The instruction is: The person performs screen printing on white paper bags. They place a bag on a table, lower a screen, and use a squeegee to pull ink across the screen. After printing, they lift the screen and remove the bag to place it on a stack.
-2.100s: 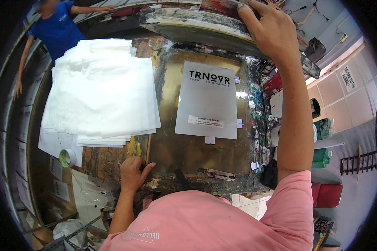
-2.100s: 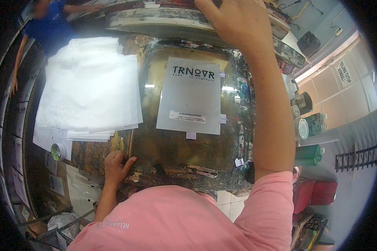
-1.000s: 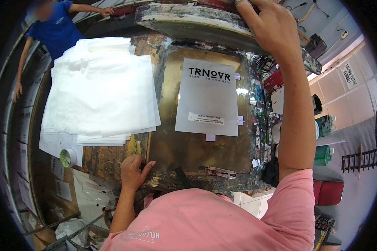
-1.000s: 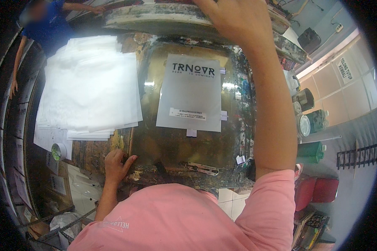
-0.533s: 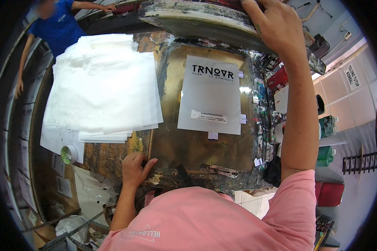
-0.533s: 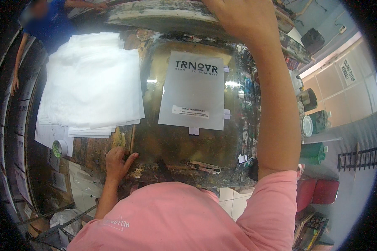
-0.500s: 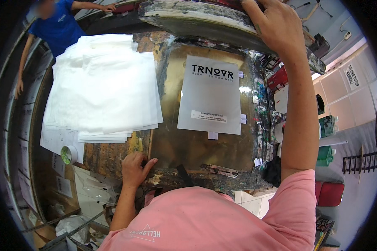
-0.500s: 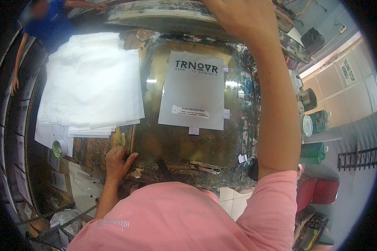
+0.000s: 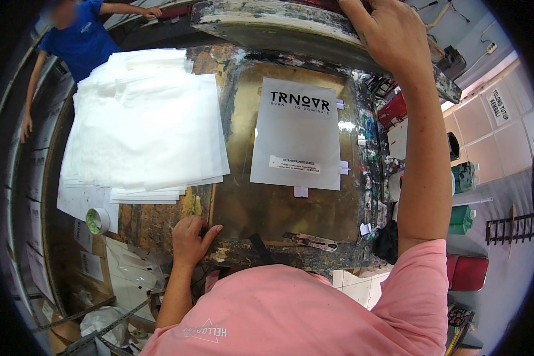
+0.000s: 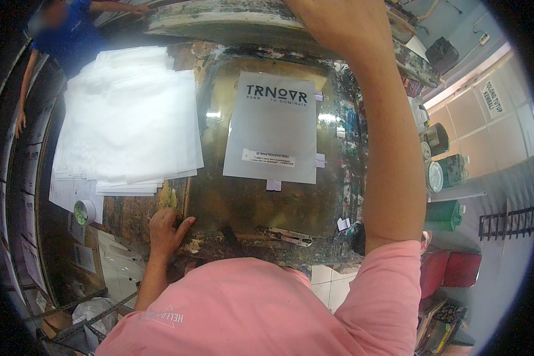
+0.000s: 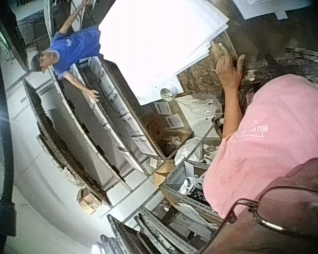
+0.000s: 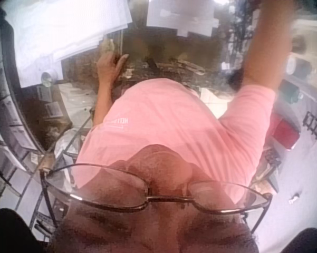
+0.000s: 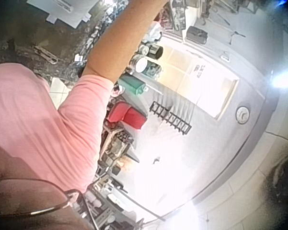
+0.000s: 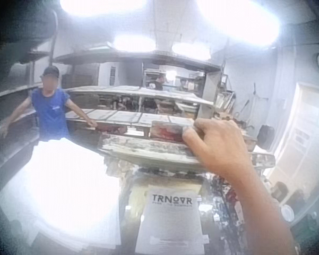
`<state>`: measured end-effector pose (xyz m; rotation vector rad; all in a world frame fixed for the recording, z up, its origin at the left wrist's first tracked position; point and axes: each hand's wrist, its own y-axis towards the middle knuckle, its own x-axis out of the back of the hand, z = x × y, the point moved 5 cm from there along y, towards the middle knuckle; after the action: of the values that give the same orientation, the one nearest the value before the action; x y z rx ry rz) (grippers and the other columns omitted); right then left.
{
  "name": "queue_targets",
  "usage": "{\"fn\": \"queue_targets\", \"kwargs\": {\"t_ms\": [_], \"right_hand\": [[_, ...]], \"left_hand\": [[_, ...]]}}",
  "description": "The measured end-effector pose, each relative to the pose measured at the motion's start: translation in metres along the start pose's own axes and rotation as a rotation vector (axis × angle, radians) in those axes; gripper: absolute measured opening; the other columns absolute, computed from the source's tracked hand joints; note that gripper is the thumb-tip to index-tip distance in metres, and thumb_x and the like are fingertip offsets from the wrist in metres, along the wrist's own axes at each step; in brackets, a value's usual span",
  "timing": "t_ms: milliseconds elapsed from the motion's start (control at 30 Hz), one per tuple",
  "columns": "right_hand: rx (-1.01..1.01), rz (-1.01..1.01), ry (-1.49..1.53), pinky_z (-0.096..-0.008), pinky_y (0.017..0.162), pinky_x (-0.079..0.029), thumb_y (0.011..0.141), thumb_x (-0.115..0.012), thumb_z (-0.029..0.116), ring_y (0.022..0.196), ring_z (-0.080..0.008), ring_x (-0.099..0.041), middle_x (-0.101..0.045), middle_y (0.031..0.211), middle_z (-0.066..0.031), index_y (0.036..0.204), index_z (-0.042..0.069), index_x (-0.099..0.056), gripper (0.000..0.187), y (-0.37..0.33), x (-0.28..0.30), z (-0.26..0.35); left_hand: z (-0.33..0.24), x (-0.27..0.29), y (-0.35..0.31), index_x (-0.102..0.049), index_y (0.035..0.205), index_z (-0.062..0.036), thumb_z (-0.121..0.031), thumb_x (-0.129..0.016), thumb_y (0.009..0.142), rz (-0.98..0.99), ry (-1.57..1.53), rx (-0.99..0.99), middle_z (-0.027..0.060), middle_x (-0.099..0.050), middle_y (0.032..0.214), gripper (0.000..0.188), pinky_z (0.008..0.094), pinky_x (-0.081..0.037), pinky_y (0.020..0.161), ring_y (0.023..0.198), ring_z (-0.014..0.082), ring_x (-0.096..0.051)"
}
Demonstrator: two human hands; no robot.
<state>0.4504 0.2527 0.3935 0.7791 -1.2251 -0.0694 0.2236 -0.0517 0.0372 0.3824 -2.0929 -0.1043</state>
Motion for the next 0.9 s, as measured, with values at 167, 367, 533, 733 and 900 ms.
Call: {"fn": "queue_targets", "kwargs": {"t_ms": [167,367,533,733,900], "right_hand": [[-0.026,0.039,-0.003,-0.0503,0.097,-0.052,0.099,-0.048,0.042,0.087,-0.0297,-0.069,-0.073,0.085,-0.0187,0.087,0.0,-0.072,0.05,0.0009,-0.0003,-0.0012],[0.021,-0.017,-0.027,-0.051,0.098,-0.052,0.099,-0.048,0.042,0.089,-0.0309,-0.069,-0.074,0.088,-0.0195,0.087,0.0,-0.072,0.05,0.0041,-0.0048,-0.0045],[0.023,-0.034,-0.046,-0.0507,0.097,-0.052,0.099,-0.048,0.042,0.089,-0.0314,-0.069,-0.074,0.088,-0.0196,0.087,0.0,-0.072,0.05,0.003,-0.005,-0.004],[-0.015,0.082,0.058,-0.05,0.099,-0.051,0.097,-0.048,0.042,0.086,-0.031,-0.069,-0.074,0.086,-0.0196,0.085,0.0,-0.071,0.05,-0.0012,-0.0014,-0.0037],[0.037,-0.036,-0.007,-0.0493,0.101,-0.05,0.097,-0.048,0.041,0.085,-0.0299,-0.069,-0.074,0.086,-0.0203,0.084,0.0,-0.071,0.049,0.0024,-0.0001,-0.0016]], "left_hand": [[-0.0008,0.0002,0.0002,-0.056,0.078,-0.0032,-0.045,-0.085,0.09,0.004,0.011,0.008,0.0144,-0.056,0.074,0.052,0.0498,-0.044,0.066,0.072,0.0391,-0.059],[-0.0005,-0.0003,0.0,-0.056,0.078,-0.004,-0.044,-0.086,0.09,0.003,0.015,0.01,0.0139,-0.055,0.073,0.051,0.0497,-0.044,0.066,0.072,0.0386,-0.059],[0.0008,-0.0008,-0.0008,-0.057,0.079,-0.0039,-0.044,-0.086,0.089,0.005,0.021,0.009,0.014,-0.056,0.074,0.05,0.0496,-0.045,0.066,0.072,0.0383,-0.059],[-0.0002,-0.0001,0.0003,-0.06,0.082,-0.0044,-0.044,-0.085,0.09,0.005,0.033,-0.012,0.0136,-0.057,0.076,0.048,0.0492,-0.046,0.067,0.073,0.0379,-0.06],[-0.0017,0.0005,0.0004,-0.062,0.078,-0.0057,-0.045,-0.083,0.091,0.01,0.055,0.011,0.0115,-0.061,0.075,0.046,0.0493,-0.048,0.069,0.075,0.0368,-0.063]]}}
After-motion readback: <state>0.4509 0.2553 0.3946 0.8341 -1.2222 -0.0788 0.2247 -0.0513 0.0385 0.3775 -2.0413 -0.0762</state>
